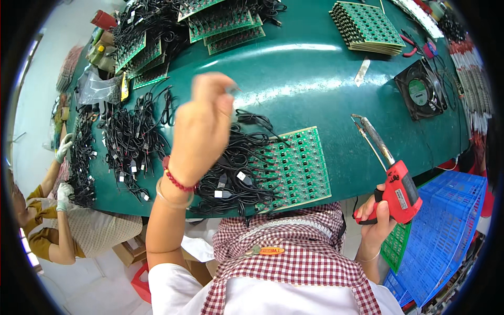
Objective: The person positions cables onto a circuit board and solders the wire ends to the board using a soldering iron.
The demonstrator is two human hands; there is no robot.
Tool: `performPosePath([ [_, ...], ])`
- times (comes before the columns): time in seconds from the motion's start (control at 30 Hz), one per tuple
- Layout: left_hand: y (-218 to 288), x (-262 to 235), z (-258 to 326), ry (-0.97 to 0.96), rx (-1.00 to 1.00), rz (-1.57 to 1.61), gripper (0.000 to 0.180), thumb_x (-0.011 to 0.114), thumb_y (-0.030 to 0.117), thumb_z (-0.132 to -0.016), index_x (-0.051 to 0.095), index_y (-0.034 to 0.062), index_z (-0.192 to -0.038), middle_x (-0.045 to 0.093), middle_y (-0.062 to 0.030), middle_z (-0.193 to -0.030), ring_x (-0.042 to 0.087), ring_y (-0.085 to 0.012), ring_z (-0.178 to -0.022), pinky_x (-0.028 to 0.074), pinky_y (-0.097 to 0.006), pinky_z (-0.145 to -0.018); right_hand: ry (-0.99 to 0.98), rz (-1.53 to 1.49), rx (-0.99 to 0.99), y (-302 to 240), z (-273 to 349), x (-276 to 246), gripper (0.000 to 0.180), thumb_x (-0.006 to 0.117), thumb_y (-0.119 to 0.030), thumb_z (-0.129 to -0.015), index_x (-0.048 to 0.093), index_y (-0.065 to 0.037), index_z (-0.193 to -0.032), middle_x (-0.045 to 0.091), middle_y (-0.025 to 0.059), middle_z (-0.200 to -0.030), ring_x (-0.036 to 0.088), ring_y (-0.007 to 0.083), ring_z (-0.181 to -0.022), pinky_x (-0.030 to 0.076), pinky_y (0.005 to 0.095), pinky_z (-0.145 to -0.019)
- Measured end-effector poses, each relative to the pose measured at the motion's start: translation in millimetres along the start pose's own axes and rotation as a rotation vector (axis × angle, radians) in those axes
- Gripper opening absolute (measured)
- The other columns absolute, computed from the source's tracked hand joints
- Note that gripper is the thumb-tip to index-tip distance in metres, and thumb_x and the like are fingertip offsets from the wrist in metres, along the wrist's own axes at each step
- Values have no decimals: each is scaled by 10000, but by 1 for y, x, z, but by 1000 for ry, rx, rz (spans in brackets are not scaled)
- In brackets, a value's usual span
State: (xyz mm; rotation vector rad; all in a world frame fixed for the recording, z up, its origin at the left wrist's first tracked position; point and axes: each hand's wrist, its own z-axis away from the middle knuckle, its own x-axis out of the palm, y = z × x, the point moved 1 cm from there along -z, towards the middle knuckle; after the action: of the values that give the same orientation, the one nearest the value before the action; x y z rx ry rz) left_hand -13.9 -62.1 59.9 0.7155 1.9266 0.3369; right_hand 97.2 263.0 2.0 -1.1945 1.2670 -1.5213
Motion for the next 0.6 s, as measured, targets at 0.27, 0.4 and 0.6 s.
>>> performPosePath([
  [0.27,30,30,24,-529,-443,756,202,422,108,-1002,538,13,-1138,574,-2,-663,526,-65,-580,409,-202,-531,-62,-36,19,-2,1,2,362,501,-209,-942,473,59,-1182,474,59,-605,441,113,-459,445,265,-459],
  [0.4,40,42,31,-563,-535,772,202,402,48,-975,510,-5,-1137,591,-29,-625,558,-89,-549,462,-244,-543,-47,-26,26,0,2,0,363,500,-210,-942,473,61,-1182,474,60,-606,441,114,-459,447,266,-460],
  [0.6,43,62,53,-438,-231,261,83,538,61,-930,532,1,-988,589,-105,-662,567,-229,-528,469,-321,-544,-61,-32,42,1,8,-4,379,516,-227,-942,470,63,-1183,479,61,-606,447,116,-463,448,270,-467],
])
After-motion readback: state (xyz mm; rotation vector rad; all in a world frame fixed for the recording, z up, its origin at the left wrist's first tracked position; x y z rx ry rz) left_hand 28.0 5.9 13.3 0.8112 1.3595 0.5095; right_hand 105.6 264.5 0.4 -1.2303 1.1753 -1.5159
